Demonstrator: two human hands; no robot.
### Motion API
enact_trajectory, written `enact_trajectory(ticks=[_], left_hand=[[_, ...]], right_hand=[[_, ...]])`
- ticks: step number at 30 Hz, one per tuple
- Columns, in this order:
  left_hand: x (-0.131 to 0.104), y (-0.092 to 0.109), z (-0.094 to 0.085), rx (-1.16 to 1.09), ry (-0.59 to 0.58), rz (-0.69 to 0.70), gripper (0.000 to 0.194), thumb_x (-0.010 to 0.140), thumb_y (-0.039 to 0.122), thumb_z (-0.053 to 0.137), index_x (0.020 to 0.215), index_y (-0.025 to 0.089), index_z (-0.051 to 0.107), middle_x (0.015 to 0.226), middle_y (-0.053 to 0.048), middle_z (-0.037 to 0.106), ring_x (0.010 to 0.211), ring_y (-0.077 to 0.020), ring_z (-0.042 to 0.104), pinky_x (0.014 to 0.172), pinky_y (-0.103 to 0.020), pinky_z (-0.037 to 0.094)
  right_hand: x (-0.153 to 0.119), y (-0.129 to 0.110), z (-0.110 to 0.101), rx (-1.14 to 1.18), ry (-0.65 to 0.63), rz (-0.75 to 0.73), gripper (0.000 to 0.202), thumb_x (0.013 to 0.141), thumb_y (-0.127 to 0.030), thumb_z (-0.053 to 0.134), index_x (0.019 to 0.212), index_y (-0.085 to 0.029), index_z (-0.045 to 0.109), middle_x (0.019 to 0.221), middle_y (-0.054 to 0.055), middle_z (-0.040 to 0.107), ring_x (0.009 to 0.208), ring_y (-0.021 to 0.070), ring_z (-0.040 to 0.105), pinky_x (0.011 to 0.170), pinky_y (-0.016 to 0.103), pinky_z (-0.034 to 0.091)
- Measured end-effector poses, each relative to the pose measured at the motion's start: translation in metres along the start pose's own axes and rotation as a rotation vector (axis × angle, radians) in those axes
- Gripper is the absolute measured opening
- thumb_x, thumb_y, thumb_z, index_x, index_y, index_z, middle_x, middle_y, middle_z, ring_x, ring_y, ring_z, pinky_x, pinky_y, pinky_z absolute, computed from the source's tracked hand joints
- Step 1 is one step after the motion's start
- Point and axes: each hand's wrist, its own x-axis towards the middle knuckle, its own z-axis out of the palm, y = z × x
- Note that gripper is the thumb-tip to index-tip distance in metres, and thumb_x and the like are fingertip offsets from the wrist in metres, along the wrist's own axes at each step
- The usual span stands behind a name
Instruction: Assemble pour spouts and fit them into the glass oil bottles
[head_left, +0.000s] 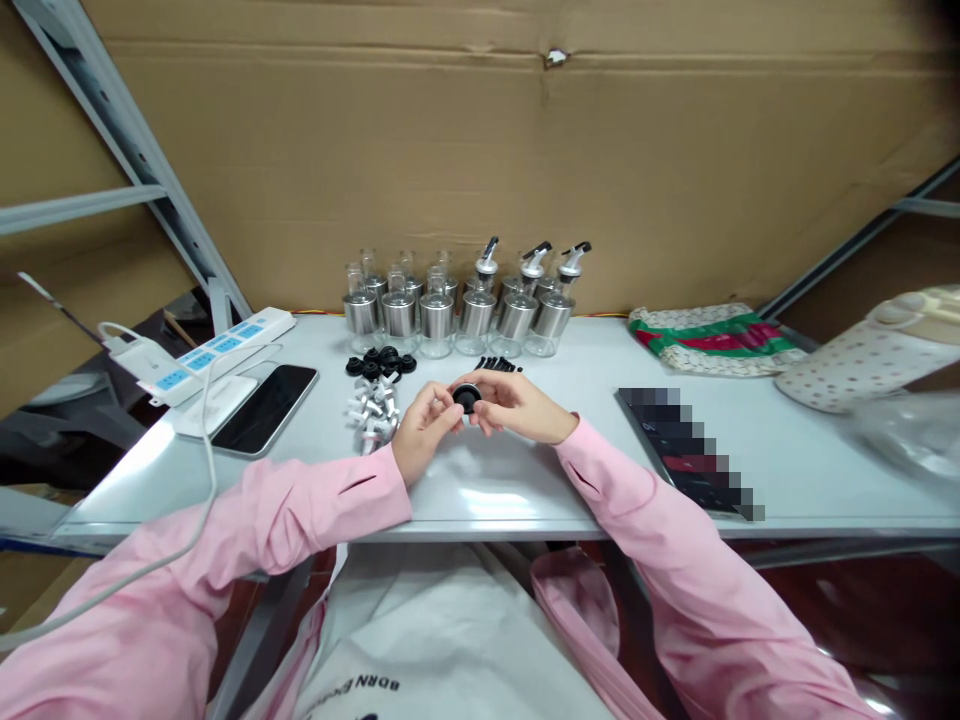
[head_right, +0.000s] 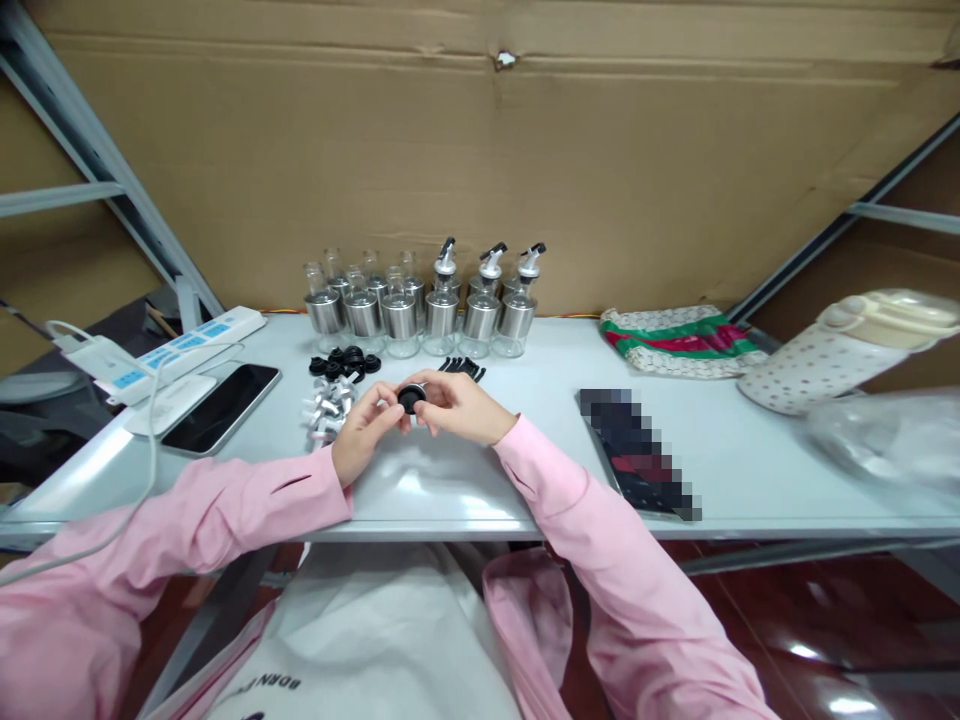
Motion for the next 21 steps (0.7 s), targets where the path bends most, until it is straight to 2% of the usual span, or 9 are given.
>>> enact_trajectory(ticks=[6, 9, 14, 21], left_hand=[[0.0017, -0.0012, 0.0008, -0.083, 0.059, -0.011, 0.042, 0.065, 0.041, 0.068, 0.084, 0.020, 0.037, 0.086, 0.004, 0.047, 0.062, -0.0063, 0.056, 0.063, -0.024, 0.046], [0.0024, -0.0004, 0.0003, -0.087, 0.044, -0.048, 0.045, 0.063, 0.042, 0.070, 0.087, 0.019, 0.040, 0.088, 0.003, 0.045, 0.062, -0.0070, 0.058, 0.063, -0.025, 0.048], [0.0023, 0.0004, -0.0008, -0.083, 0.010, -0.080, 0.045, 0.062, 0.043, 0.070, 0.083, 0.018, 0.039, 0.079, 0.005, 0.049, 0.054, -0.0087, 0.059, 0.057, -0.025, 0.048], [0.0002, -0.0028, -0.0026, -0.055, -0.012, -0.098, 0.038, 0.059, 0.031, 0.067, 0.077, 0.018, 0.037, 0.067, 0.008, 0.049, 0.044, -0.0056, 0.053, 0.046, -0.020, 0.042]], right_hand=[[0.0009, 0.0021, 0.0017, -0.034, 0.017, -0.079, 0.028, 0.070, -0.017, 0.050, 0.098, -0.016, 0.049, 0.066, -0.002, 0.058, 0.057, 0.0085, 0.050, 0.053, 0.021, 0.038], [0.0007, 0.0028, 0.0015, -0.095, 0.052, -0.071, 0.025, 0.070, -0.016, 0.051, 0.094, -0.018, 0.047, 0.067, -0.003, 0.058, 0.059, 0.0087, 0.049, 0.055, 0.021, 0.037], [-0.0003, 0.0010, 0.0024, -0.180, 0.050, -0.052, 0.016, 0.068, -0.016, 0.051, 0.081, -0.018, 0.044, 0.061, -0.004, 0.055, 0.055, 0.0076, 0.044, 0.051, 0.019, 0.032], [-0.0008, -0.0032, 0.0081, -0.189, -0.012, -0.078, 0.014, 0.065, -0.017, 0.050, 0.073, -0.019, 0.038, 0.052, -0.007, 0.048, 0.047, 0.0052, 0.033, 0.045, 0.017, 0.027]])
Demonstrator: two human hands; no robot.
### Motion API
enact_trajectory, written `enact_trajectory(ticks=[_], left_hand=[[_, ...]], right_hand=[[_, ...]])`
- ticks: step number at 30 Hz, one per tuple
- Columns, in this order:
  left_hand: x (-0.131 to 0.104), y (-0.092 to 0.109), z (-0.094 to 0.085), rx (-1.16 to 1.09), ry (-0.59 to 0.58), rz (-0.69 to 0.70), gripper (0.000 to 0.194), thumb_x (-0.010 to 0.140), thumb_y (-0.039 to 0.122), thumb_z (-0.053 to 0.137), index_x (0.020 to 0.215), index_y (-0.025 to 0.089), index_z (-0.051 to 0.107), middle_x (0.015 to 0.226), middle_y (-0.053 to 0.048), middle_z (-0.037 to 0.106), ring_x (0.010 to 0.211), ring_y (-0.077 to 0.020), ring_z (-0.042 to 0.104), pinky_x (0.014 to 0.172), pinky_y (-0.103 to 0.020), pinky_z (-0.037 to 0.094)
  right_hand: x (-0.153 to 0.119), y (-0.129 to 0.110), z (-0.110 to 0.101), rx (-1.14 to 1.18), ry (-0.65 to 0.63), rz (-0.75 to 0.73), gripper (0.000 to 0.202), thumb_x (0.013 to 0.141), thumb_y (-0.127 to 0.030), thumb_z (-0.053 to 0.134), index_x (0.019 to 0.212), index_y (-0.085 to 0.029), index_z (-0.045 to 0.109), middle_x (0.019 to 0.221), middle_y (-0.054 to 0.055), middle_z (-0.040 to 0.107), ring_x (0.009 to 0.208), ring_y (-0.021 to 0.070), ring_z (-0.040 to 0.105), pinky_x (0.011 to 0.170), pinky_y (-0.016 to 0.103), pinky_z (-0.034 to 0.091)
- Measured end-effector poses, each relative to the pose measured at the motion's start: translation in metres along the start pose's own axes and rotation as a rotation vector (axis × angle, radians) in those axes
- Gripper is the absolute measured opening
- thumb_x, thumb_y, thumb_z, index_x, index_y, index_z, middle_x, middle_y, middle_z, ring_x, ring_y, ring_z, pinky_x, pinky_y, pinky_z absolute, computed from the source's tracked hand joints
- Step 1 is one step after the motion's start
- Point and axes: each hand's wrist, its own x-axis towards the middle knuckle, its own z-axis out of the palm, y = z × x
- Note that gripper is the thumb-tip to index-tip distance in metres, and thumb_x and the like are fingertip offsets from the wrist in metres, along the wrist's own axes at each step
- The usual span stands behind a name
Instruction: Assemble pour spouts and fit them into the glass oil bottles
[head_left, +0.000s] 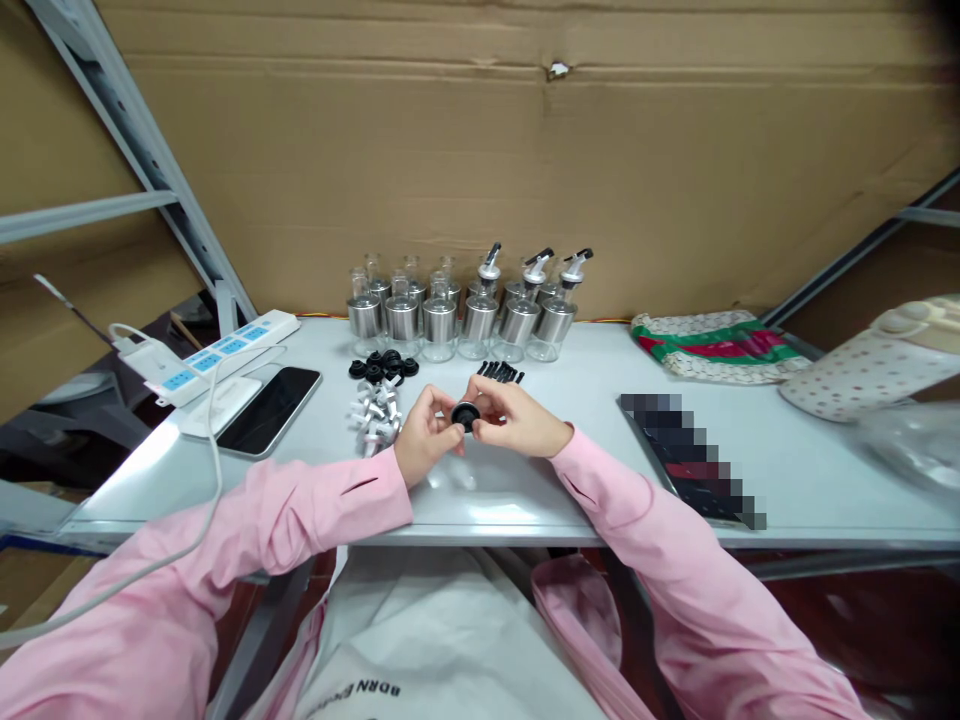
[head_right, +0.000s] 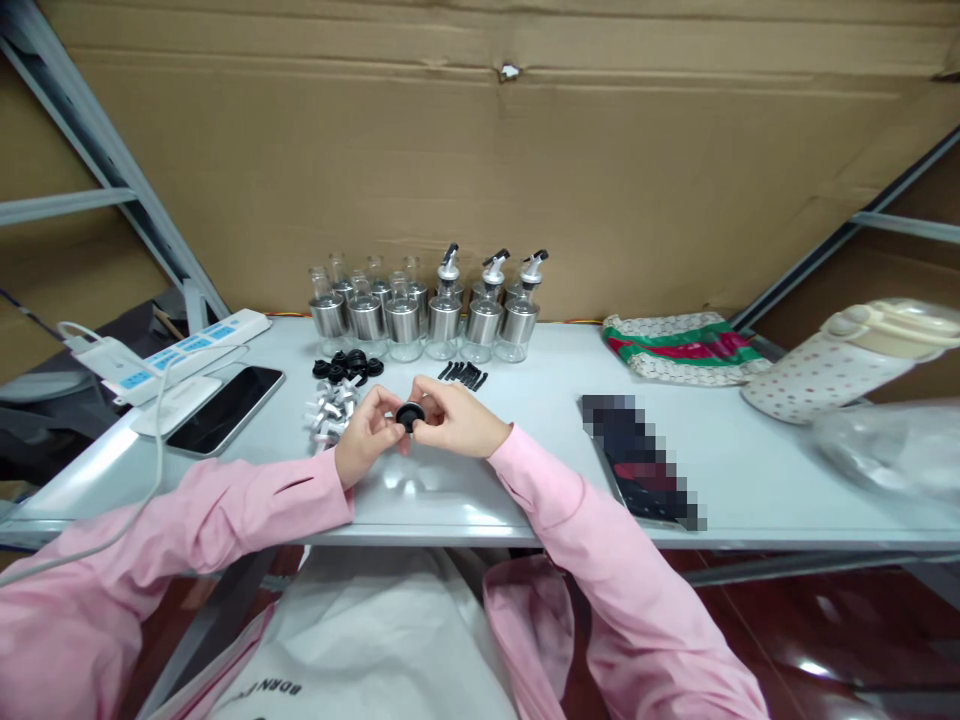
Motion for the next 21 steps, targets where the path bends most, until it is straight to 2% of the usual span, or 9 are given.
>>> enact_trajectory(ticks=[5, 9, 16, 19, 21], left_hand=[[-0.0023, -0.0004, 0.0032, -0.003, 0.038, -0.012, 0.032, 0.056, 0.024, 0.061, 0.074, 0.019, 0.035, 0.061, 0.009, 0.045, 0.041, -0.0026, 0.043, 0.041, -0.017, 0.033], [-0.0032, -0.0008, 0.0048, -0.022, 0.058, -0.006, 0.030, 0.054, 0.021, 0.060, 0.073, 0.019, 0.036, 0.060, 0.008, 0.043, 0.048, -0.0033, 0.041, 0.044, -0.016, 0.029], [-0.0037, -0.0033, 0.0032, 0.025, 0.053, 0.003, 0.030, 0.056, 0.021, 0.062, 0.074, 0.019, 0.038, 0.064, 0.007, 0.042, 0.053, -0.0049, 0.041, 0.050, -0.017, 0.034], [-0.0057, -0.0019, 0.0053, 0.023, 0.078, 0.050, 0.032, 0.060, 0.026, 0.063, 0.078, 0.019, 0.037, 0.072, 0.005, 0.044, 0.054, -0.0050, 0.044, 0.051, -0.019, 0.038], [-0.0072, 0.0002, 0.0073, 0.003, 0.106, 0.104, 0.033, 0.066, 0.030, 0.063, 0.082, 0.020, 0.037, 0.080, 0.004, 0.045, 0.057, -0.0055, 0.047, 0.052, -0.020, 0.040]], right_hand=[[-0.0015, -0.0023, 0.0012, -0.055, 0.034, -0.023, 0.014, 0.063, -0.017, 0.050, 0.069, -0.019, 0.037, 0.048, -0.009, 0.041, 0.046, 0.0044, 0.028, 0.044, 0.017, 0.026], [-0.0020, -0.0025, 0.0028, -0.058, 0.046, -0.041, 0.016, 0.062, -0.017, 0.051, 0.067, -0.020, 0.037, 0.047, -0.010, 0.038, 0.045, 0.0043, 0.028, 0.043, 0.016, 0.026], [-0.0025, -0.0001, 0.0043, -0.051, 0.060, -0.057, 0.014, 0.061, -0.016, 0.051, 0.067, -0.019, 0.039, 0.047, -0.010, 0.037, 0.045, 0.0040, 0.029, 0.043, 0.016, 0.027], [-0.0025, -0.0012, 0.0031, -0.001, 0.058, -0.056, 0.014, 0.062, -0.015, 0.050, 0.071, -0.019, 0.040, 0.050, -0.009, 0.044, 0.045, 0.0043, 0.034, 0.043, 0.016, 0.029], [-0.0019, -0.0012, 0.0018, 0.007, 0.109, -0.076, 0.015, 0.064, -0.015, 0.050, 0.077, -0.019, 0.043, 0.056, -0.006, 0.051, 0.048, 0.0054, 0.040, 0.044, 0.017, 0.031]])
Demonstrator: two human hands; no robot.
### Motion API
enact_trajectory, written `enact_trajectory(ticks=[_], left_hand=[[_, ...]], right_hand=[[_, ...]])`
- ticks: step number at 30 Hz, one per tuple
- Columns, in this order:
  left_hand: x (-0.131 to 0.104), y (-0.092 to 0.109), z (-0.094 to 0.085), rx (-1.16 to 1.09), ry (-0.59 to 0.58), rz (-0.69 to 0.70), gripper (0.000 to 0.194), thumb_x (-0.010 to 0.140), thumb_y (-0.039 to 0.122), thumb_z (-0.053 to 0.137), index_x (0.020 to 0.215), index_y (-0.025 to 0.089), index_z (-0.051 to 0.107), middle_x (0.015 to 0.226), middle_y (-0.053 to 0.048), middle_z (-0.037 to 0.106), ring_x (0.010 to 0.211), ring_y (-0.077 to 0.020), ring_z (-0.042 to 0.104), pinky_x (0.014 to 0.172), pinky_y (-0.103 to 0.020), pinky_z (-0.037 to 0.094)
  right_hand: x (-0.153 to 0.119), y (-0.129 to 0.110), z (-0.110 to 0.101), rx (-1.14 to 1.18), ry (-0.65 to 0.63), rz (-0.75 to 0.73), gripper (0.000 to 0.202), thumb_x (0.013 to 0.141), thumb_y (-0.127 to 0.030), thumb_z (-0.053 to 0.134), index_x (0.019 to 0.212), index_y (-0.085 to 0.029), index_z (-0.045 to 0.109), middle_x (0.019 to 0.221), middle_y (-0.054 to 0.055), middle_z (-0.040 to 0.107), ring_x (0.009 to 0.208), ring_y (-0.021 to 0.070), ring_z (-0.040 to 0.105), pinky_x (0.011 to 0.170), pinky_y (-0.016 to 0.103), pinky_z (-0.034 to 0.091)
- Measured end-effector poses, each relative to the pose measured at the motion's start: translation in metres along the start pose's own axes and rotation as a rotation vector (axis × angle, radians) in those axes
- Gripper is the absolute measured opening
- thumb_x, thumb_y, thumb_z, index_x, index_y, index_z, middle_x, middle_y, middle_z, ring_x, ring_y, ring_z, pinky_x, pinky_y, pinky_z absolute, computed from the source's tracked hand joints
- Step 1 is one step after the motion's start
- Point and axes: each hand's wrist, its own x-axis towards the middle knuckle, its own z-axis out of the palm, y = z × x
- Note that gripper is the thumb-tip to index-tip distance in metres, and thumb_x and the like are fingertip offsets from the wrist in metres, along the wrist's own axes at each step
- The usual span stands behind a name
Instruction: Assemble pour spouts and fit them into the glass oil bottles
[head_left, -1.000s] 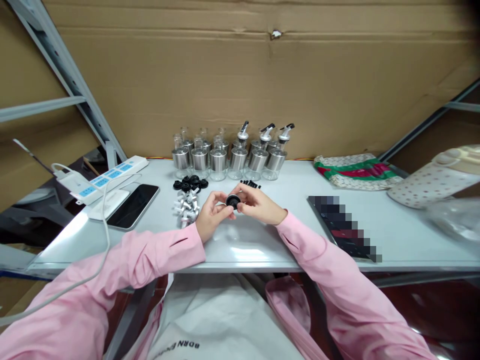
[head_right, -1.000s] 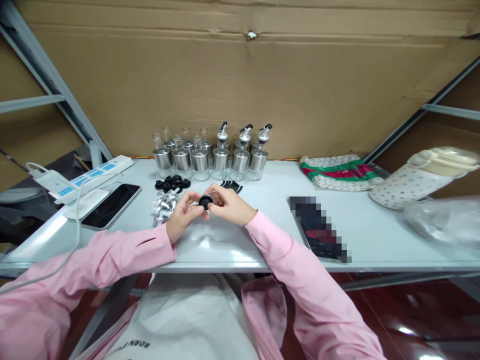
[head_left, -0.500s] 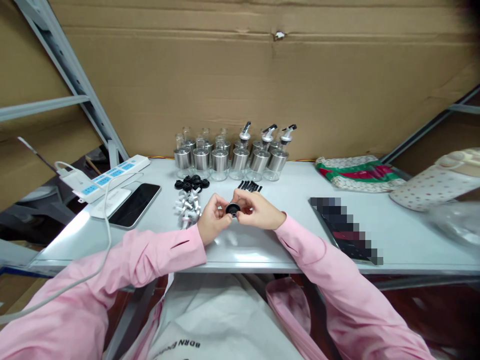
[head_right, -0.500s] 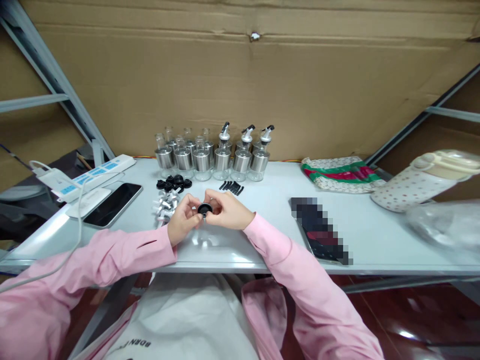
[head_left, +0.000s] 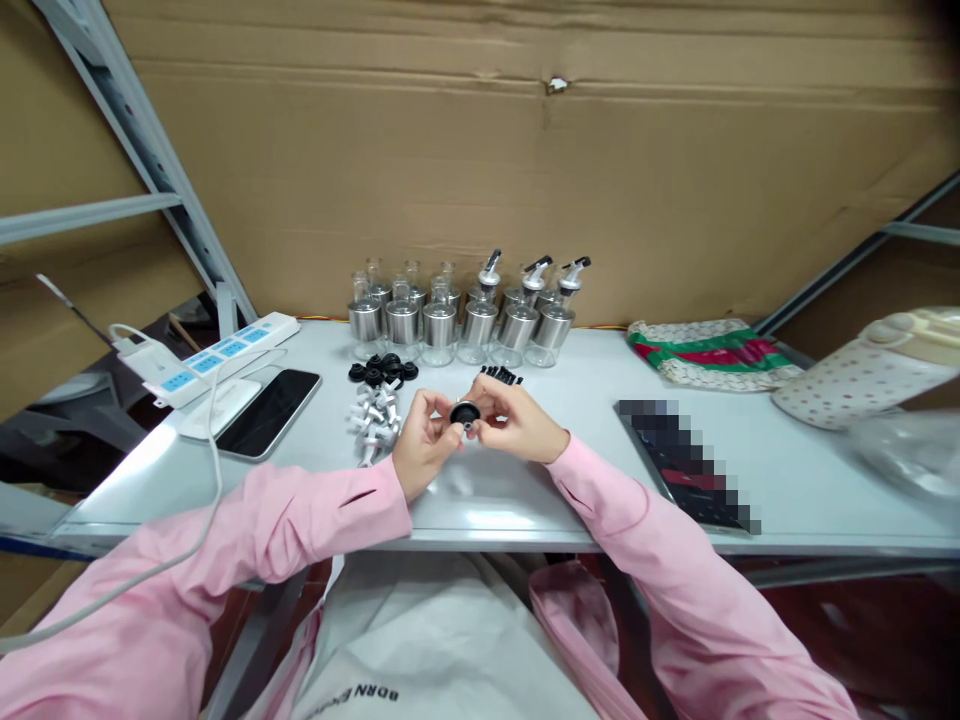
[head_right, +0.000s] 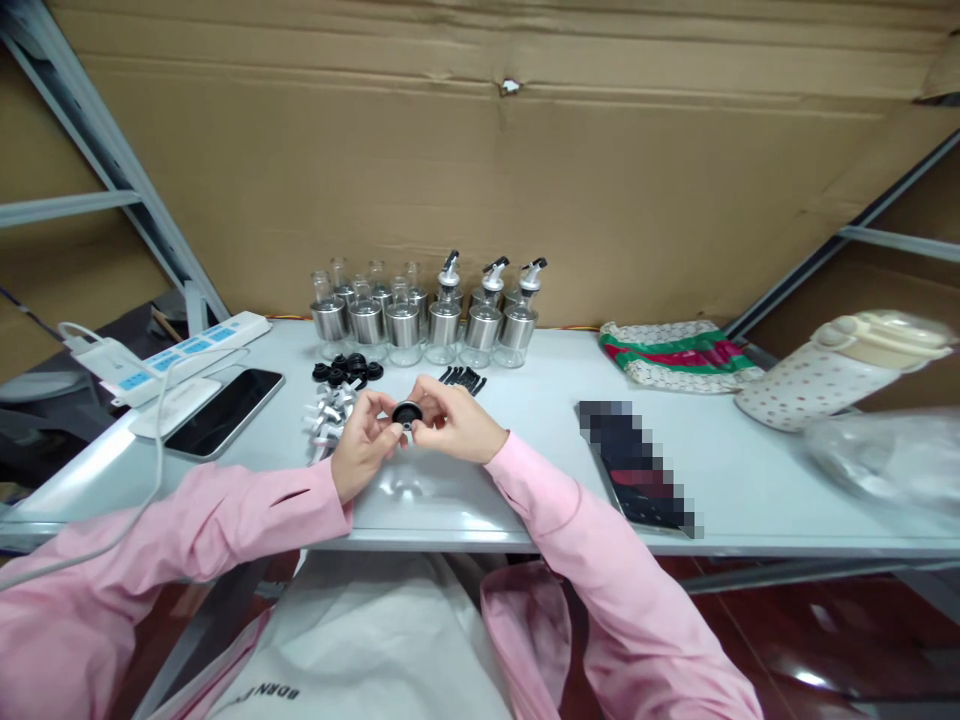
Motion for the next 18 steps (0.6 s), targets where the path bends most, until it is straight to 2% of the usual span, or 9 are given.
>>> enact_trajectory(ticks=[3, 5, 8, 11, 14, 18], left_hand=[[-0.001, 0.002, 0.001, -0.028, -0.002, 0.075, 0.033, 0.072, 0.034, 0.062, 0.091, 0.021, 0.039, 0.088, 0.001, 0.048, 0.072, -0.0092, 0.052, 0.063, -0.023, 0.045], [0.000, 0.001, 0.000, -0.027, -0.012, 0.120, 0.034, 0.073, 0.035, 0.063, 0.095, 0.021, 0.041, 0.093, -0.001, 0.049, 0.085, -0.0125, 0.053, 0.071, -0.024, 0.046], [0.001, -0.003, -0.002, 0.027, -0.003, 0.172, 0.031, 0.076, 0.035, 0.061, 0.098, 0.022, 0.043, 0.098, -0.003, 0.047, 0.098, -0.0151, 0.049, 0.075, -0.024, 0.045], [0.001, -0.004, -0.005, 0.095, -0.005, 0.242, 0.026, 0.081, 0.034, 0.056, 0.102, 0.023, 0.045, 0.101, -0.004, 0.045, 0.101, -0.0154, 0.048, 0.078, -0.024, 0.045], [0.002, -0.005, -0.007, 0.123, -0.036, 0.334, 0.024, 0.084, 0.032, 0.052, 0.106, 0.023, 0.047, 0.105, -0.005, 0.044, 0.102, -0.0156, 0.049, 0.080, -0.025, 0.045], [0.005, -0.007, -0.010, 0.124, -0.083, 0.392, 0.031, 0.078, 0.024, 0.061, 0.107, 0.025, 0.049, 0.106, -0.003, 0.041, 0.099, -0.0144, 0.052, 0.083, -0.026, 0.046]], right_hand=[[0.001, 0.001, -0.002, -0.052, 0.094, -0.096, 0.018, 0.066, -0.015, 0.053, 0.083, -0.018, 0.049, 0.070, -0.001, 0.057, 0.058, 0.0080, 0.048, 0.050, 0.019, 0.038], [0.002, 0.002, -0.003, -0.085, 0.114, -0.157, 0.019, 0.068, -0.016, 0.055, 0.086, -0.018, 0.051, 0.080, 0.002, 0.060, 0.067, 0.0105, 0.053, 0.057, 0.022, 0.042], [0.002, 0.001, -0.005, -0.109, 0.117, -0.208, 0.022, 0.067, -0.019, 0.062, 0.087, -0.018, 0.051, 0.090, 0.006, 0.062, 0.077, 0.0138, 0.055, 0.062, 0.025, 0.044], [0.002, 0.001, -0.006, -0.128, 0.140, -0.246, 0.023, 0.067, -0.025, 0.067, 0.082, -0.018, 0.052, 0.088, 0.006, 0.063, 0.074, 0.0136, 0.055, 0.061, 0.026, 0.044], [0.002, 0.002, -0.006, -0.153, 0.207, -0.292, 0.019, 0.069, -0.025, 0.067, 0.080, -0.018, 0.054, 0.082, 0.005, 0.063, 0.068, 0.0120, 0.054, 0.060, 0.026, 0.045], [0.002, 0.004, -0.004, -0.182, 0.236, -0.361, 0.014, 0.070, -0.020, 0.066, 0.079, -0.017, 0.055, 0.081, 0.005, 0.065, 0.070, 0.0125, 0.057, 0.060, 0.026, 0.045]])
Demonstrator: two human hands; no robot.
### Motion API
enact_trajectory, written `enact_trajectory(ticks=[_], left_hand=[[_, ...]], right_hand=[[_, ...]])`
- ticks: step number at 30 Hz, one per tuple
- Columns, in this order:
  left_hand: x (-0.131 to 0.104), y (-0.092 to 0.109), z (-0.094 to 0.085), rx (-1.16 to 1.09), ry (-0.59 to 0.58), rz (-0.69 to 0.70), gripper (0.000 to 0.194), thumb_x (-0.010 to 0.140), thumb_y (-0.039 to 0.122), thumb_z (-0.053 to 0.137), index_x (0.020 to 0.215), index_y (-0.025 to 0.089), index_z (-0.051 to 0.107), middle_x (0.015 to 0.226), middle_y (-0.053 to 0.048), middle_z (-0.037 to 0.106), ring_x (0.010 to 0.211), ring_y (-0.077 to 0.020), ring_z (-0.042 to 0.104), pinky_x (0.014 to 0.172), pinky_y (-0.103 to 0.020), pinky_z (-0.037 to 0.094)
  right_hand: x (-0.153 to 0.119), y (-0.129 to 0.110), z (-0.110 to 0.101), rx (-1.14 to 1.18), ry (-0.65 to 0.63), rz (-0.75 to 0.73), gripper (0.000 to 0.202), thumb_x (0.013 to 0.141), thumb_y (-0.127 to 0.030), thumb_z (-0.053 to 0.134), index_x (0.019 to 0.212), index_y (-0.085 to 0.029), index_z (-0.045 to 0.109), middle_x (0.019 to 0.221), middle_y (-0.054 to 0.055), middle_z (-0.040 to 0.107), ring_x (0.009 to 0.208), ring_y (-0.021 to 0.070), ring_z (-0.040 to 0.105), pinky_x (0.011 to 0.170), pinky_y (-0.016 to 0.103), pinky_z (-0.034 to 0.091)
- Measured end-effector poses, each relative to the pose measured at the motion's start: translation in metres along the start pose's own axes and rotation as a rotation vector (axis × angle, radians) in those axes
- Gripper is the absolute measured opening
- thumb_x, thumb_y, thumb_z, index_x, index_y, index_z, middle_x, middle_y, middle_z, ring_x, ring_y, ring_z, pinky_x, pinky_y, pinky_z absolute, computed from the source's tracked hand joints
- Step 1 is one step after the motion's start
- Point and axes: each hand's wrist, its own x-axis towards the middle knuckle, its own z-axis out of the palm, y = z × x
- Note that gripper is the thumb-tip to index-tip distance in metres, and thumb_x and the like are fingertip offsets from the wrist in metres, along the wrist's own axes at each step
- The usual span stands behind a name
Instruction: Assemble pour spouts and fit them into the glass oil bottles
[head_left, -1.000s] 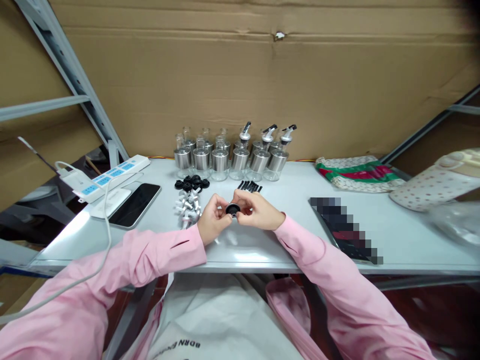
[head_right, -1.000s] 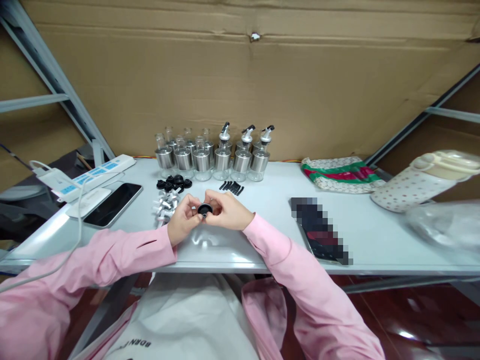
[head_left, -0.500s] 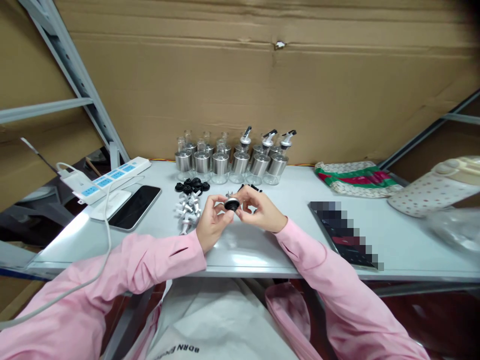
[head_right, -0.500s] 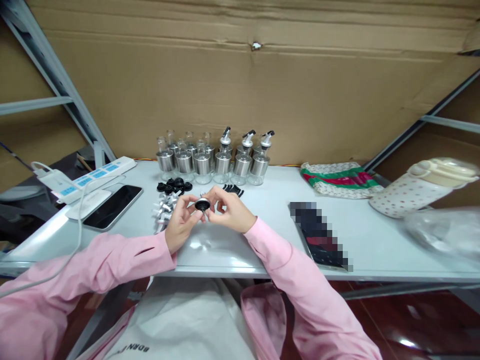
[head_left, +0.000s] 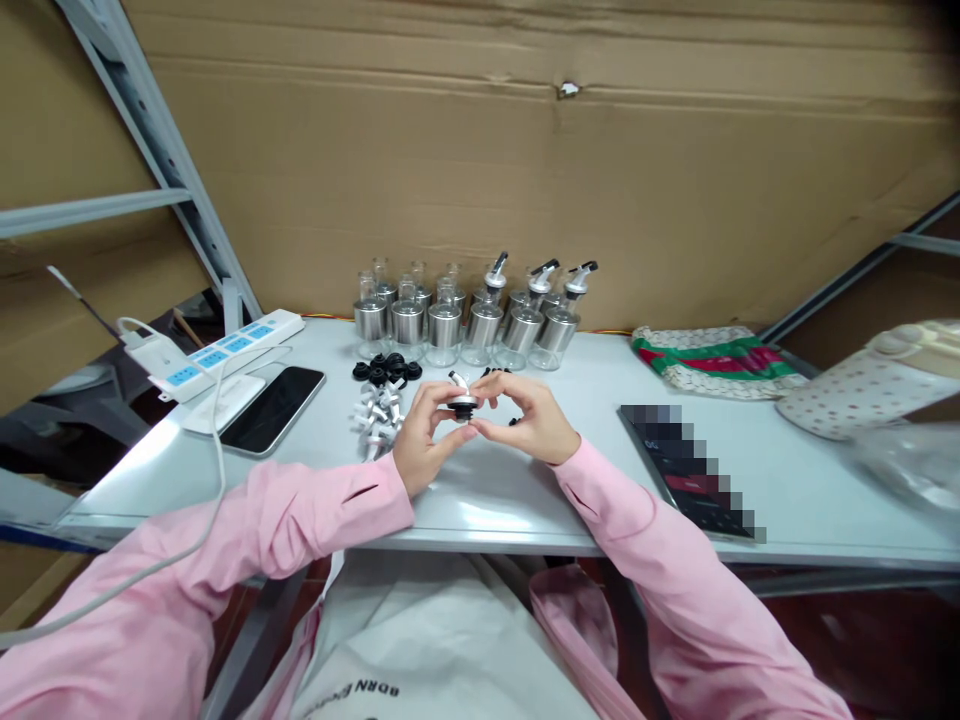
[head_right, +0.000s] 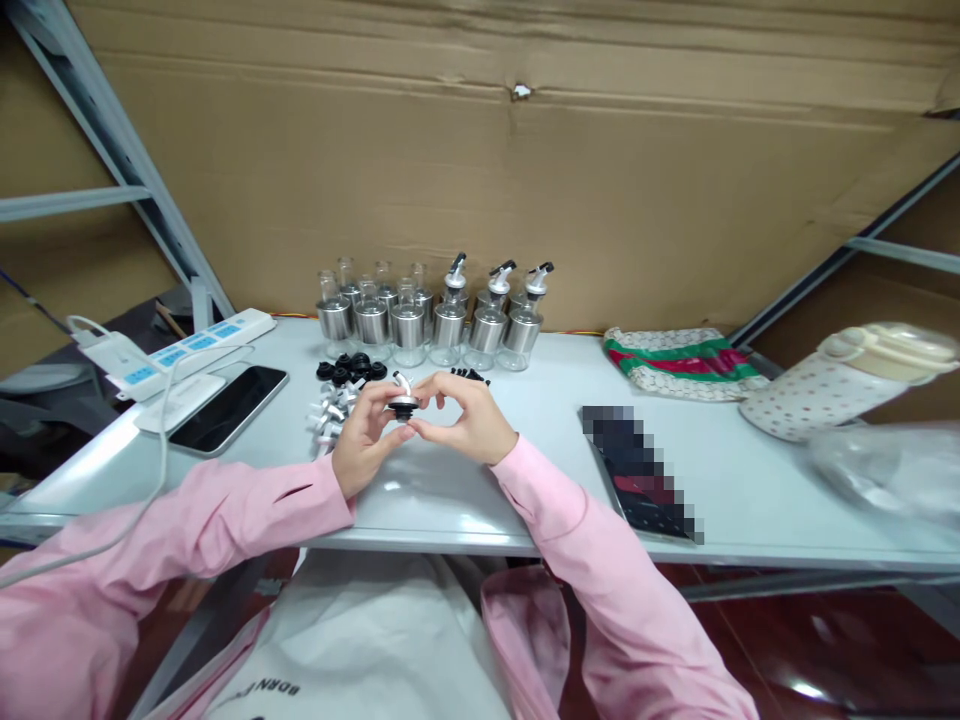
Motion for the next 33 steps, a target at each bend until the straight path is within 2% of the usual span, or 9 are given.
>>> enact_trajectory(ticks=[4, 8, 9, 12, 14, 18, 22, 29, 33], left_hand=[[0.001, -0.003, 0.000, 0.012, 0.003, -0.005, 0.028, 0.076, 0.022, 0.064, 0.101, 0.023, 0.053, 0.102, -0.003, 0.041, 0.097, -0.0143, 0.051, 0.083, -0.027, 0.046], [0.000, 0.000, 0.002, 0.004, -0.021, -0.066, 0.024, 0.076, 0.024, 0.063, 0.097, 0.021, 0.053, 0.097, -0.003, 0.047, 0.089, -0.0129, 0.051, 0.075, -0.024, 0.044], [0.000, 0.001, 0.003, 0.003, -0.038, -0.089, 0.023, 0.077, 0.025, 0.062, 0.097, 0.020, 0.053, 0.096, -0.003, 0.049, 0.088, -0.0129, 0.051, 0.074, -0.024, 0.043], [-0.001, 0.004, 0.005, 0.000, -0.063, -0.157, 0.022, 0.080, 0.028, 0.057, 0.099, 0.018, 0.049, 0.095, -0.005, 0.054, 0.088, -0.0137, 0.051, 0.076, -0.025, 0.041], [0.000, 0.005, 0.005, -0.011, -0.035, -0.204, 0.023, 0.081, 0.029, 0.056, 0.099, 0.018, 0.047, 0.094, -0.004, 0.054, 0.085, -0.0128, 0.051, 0.078, -0.026, 0.040], [0.003, 0.003, 0.004, -0.016, 0.034, -0.267, 0.024, 0.080, 0.030, 0.055, 0.098, 0.019, 0.042, 0.090, -0.002, 0.050, 0.070, -0.0089, 0.048, 0.070, -0.025, 0.041], [0.002, 0.004, 0.006, -0.017, 0.014, -0.264, 0.019, 0.082, 0.027, 0.050, 0.096, 0.020, 0.040, 0.088, 0.000, 0.047, 0.064, -0.0068, 0.046, 0.067, -0.024, 0.040], [-0.001, 0.008, 0.007, 0.015, -0.056, -0.327, 0.020, 0.081, 0.028, 0.051, 0.096, 0.019, 0.041, 0.088, -0.001, 0.046, 0.063, -0.0073, 0.040, 0.060, -0.021, 0.036], [0.000, 0.006, 0.007, 0.017, -0.065, -0.335, 0.021, 0.081, 0.030, 0.051, 0.095, 0.018, 0.041, 0.088, -0.001, 0.045, 0.063, -0.0076, 0.038, 0.060, -0.021, 0.035]], right_hand=[[0.001, -0.002, -0.003, -0.030, -0.035, 0.000, 0.012, 0.070, -0.022, 0.067, 0.076, -0.017, 0.058, 0.082, 0.006, 0.067, 0.072, 0.0132, 0.059, 0.061, 0.025, 0.045], [0.007, -0.001, -0.023, 0.053, -0.155, 0.158, 0.013, 0.073, -0.028, 0.064, 0.076, -0.016, 0.064, 0.081, 0.006, 0.068, 0.075, 0.0150, 0.061, 0.066, 0.027, 0.046], [0.009, 0.002, -0.030, 0.040, -0.115, 0.223, 0.015, 0.075, -0.030, 0.061, 0.076, -0.016, 0.064, 0.080, 0.006, 0.068, 0.075, 0.0153, 0.062, 0.067, 0.027, 0.046], [0.010, 0.020, -0.052, -0.236, 0.169, 0.409, 0.016, 0.077, -0.027, 0.056, 0.078, -0.015, 0.066, 0.078, 0.006, 0.068, 0.074, 0.0160, 0.061, 0.067, 0.027, 0.044], [0.008, 0.037, -0.061, -0.496, 0.237, 0.539, 0.014, 0.074, -0.020, 0.054, 0.077, -0.014, 0.067, 0.073, 0.005, 0.068, 0.069, 0.0162, 0.060, 0.068, 0.028, 0.043], [0.000, 0.069, -0.062, -0.702, 0.066, 0.759, 0.020, 0.073, -0.017, 0.052, 0.080, -0.014, 0.070, 0.077, 0.007, 0.070, 0.072, 0.0179, 0.061, 0.069, 0.027, 0.042], [-0.008, 0.088, -0.054, -0.732, -0.102, 0.848, 0.022, 0.072, -0.020, 0.053, 0.086, -0.016, 0.070, 0.084, 0.007, 0.070, 0.077, 0.0183, 0.062, 0.067, 0.025, 0.042], [-0.013, 0.100, -0.046, -0.729, -0.156, 0.883, 0.019, 0.069, -0.029, 0.059, 0.079, -0.017, 0.069, 0.078, 0.007, 0.068, 0.071, 0.0188, 0.060, 0.061, 0.026, 0.039], [-0.014, 0.099, -0.047, -0.722, -0.155, 0.885, 0.010, 0.067, -0.022, 0.058, 0.070, -0.018, 0.067, 0.073, 0.005, 0.067, 0.068, 0.0169, 0.058, 0.059, 0.025, 0.038]])
